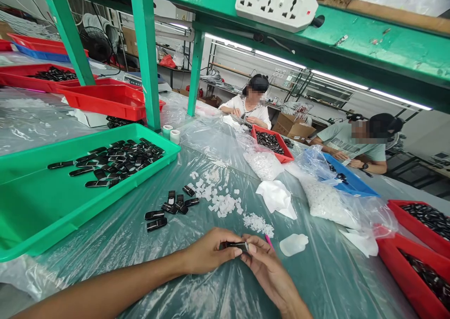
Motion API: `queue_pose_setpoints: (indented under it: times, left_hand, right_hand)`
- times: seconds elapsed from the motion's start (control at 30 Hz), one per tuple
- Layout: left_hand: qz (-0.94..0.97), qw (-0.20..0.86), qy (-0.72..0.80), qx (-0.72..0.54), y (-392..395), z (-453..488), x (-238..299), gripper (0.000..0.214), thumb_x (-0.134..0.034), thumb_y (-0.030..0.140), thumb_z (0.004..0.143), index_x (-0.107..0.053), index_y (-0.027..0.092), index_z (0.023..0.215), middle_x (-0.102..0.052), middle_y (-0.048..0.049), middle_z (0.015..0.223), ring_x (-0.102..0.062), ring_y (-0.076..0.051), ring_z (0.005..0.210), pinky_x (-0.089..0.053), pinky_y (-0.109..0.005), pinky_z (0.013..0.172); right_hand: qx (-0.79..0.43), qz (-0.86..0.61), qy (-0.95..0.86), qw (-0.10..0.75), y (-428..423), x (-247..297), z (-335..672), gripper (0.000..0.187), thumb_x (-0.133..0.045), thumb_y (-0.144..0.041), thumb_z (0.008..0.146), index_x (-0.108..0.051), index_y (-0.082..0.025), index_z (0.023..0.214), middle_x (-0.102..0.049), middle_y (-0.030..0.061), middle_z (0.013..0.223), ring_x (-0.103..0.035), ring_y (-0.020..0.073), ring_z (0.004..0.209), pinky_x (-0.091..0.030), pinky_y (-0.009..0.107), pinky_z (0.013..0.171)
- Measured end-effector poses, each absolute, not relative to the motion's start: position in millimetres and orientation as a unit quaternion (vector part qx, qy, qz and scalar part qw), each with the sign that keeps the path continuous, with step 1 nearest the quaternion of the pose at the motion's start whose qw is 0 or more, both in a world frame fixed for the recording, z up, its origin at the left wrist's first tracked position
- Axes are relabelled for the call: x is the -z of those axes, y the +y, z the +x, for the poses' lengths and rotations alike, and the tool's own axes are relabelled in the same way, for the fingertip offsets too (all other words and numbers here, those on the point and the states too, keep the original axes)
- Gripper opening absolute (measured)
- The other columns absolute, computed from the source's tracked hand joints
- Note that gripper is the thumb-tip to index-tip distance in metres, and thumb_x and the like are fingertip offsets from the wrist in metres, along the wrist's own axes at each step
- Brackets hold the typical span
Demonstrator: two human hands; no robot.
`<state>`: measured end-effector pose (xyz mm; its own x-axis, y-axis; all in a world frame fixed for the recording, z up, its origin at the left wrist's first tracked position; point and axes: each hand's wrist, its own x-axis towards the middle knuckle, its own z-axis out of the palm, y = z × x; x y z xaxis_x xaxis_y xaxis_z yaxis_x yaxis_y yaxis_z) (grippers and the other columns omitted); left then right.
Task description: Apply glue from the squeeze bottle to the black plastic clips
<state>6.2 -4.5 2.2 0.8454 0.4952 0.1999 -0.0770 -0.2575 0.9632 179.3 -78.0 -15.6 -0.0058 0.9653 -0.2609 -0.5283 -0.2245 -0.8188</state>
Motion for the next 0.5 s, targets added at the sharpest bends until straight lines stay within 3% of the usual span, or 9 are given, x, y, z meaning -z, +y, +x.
queue_pose_setpoints:
  times: [0.13, 0.4, 0.5]
  left_hand:
    - [0.74, 0.623, 0.109, -0.23, -5, 5, -7, 0.034, -0.043, 0.037, 0.091, -0.064, 0.011, 0.09, -0.051, -0.0014, 0.069, -0.038, -0.011, 0.06, -0.028, -0.019, 0.053]
    - [0.747, 0.624, 0.103, -0.205, -5, 3, -12, 0.04, -0.043, 0.043, 0.09, -0.065, 0.009, 0.092, -0.053, -0.003, 0.069, -0.04, -0.011, 0.059, -0.028, -0.018, 0.05]
    - [0.741, 0.631, 0.117, -0.198, -6, 3, -16, 0.043, -0.043, 0.045, 0.089, -0.065, 0.009, 0.095, -0.053, -0.0016, 0.066, -0.034, -0.008, 0.052, -0.024, -0.017, 0.045]
  right_hand:
    - [-0.708, -0.38, -0.212, 0.557, -80, 18, 178, 0.014, -0.071, -0.02, 0.072, -0.07, -0.019, 0.086, -0.064, 0.0017, 0.085, -0.058, 0.013, 0.078, -0.044, 0.029, 0.078]
    - [-0.733, -0.365, -0.171, 0.548, -83, 17, 176, 0.015, -0.076, -0.017, 0.066, -0.07, -0.019, 0.08, -0.07, 0.0029, 0.082, -0.063, 0.017, 0.081, -0.043, 0.037, 0.086]
    - [-0.74, -0.349, -0.145, 0.557, -83, 16, 172, 0.014, -0.076, -0.017, 0.066, -0.07, -0.019, 0.079, -0.07, 0.0023, 0.079, -0.064, 0.0162, 0.078, -0.042, 0.04, 0.089]
